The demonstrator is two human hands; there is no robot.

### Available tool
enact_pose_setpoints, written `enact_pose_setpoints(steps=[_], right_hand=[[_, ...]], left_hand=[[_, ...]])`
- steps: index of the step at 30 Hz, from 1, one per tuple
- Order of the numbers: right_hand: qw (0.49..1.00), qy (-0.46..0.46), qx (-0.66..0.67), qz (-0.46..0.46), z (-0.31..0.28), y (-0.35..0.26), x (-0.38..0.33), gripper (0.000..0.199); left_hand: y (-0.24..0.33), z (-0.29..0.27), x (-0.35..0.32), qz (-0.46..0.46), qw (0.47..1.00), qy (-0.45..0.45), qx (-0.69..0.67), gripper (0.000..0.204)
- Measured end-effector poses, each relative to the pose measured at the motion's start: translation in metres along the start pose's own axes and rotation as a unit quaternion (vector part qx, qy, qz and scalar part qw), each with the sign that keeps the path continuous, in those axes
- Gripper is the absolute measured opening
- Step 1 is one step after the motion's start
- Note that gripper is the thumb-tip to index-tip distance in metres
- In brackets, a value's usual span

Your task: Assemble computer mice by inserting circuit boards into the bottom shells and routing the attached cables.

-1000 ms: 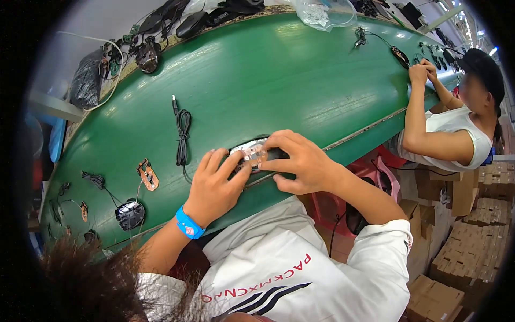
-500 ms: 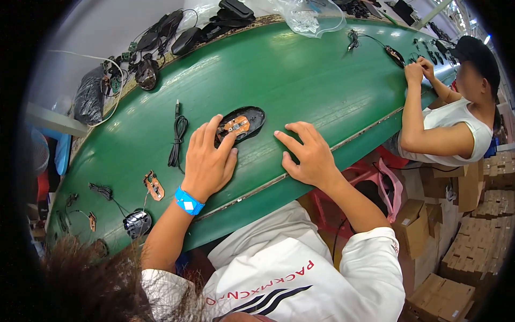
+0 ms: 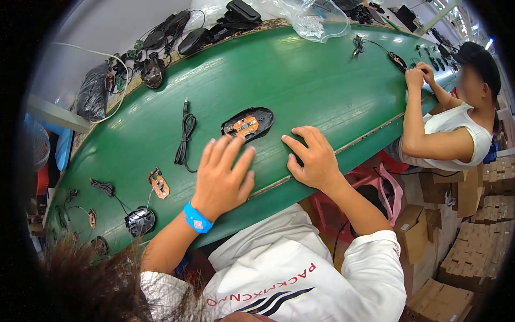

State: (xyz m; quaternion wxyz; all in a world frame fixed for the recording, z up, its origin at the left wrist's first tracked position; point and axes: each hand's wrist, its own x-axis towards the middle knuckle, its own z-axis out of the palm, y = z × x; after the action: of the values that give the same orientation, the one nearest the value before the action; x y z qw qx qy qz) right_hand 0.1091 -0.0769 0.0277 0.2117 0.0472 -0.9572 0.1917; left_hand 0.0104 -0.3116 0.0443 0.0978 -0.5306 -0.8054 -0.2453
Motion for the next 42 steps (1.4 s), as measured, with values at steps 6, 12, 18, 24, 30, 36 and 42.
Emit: enact_pose_setpoints(steps=[6,12,18,24,30,36,42], right_hand=[[1.0,-0.006,0.025,0.002,-0.001,-0.004,0.007,0.046],[0.998,0.0,0.051,-0.026,0.005,-0.004,0.019,0.049],[0.991,-0.009,0.109,-0.079,0.02,-0.003,0.062,0.048],[0.987,-0.018,0.137,-0.088,0.03,-0.002,0.068,0.034],[0.982,-0.025,0.171,-0.074,0.031,-0.001,0.075,0.029],[0.983,-0.033,0.166,-0.067,0.031,-0.003,0.078,0.027],[0.987,-0.051,0.139,-0.064,0.027,-0.006,0.08,0.026]], left_hand=[[-0.029,0.01,0.012,-0.042,0.998,0.006,0.045,0.037],[-0.033,0.013,0.015,-0.057,0.998,-0.014,0.009,0.041],[-0.031,0.01,0.016,-0.07,0.997,-0.003,-0.026,0.044],[-0.035,0.011,0.013,-0.08,0.996,0.0,-0.046,0.047],[-0.036,0.012,0.014,-0.067,0.997,-0.019,-0.024,0.048],[-0.039,0.014,0.014,-0.073,0.997,-0.019,-0.035,0.049],[-0.038,0.012,0.015,-0.074,0.996,-0.026,-0.043,0.048]])
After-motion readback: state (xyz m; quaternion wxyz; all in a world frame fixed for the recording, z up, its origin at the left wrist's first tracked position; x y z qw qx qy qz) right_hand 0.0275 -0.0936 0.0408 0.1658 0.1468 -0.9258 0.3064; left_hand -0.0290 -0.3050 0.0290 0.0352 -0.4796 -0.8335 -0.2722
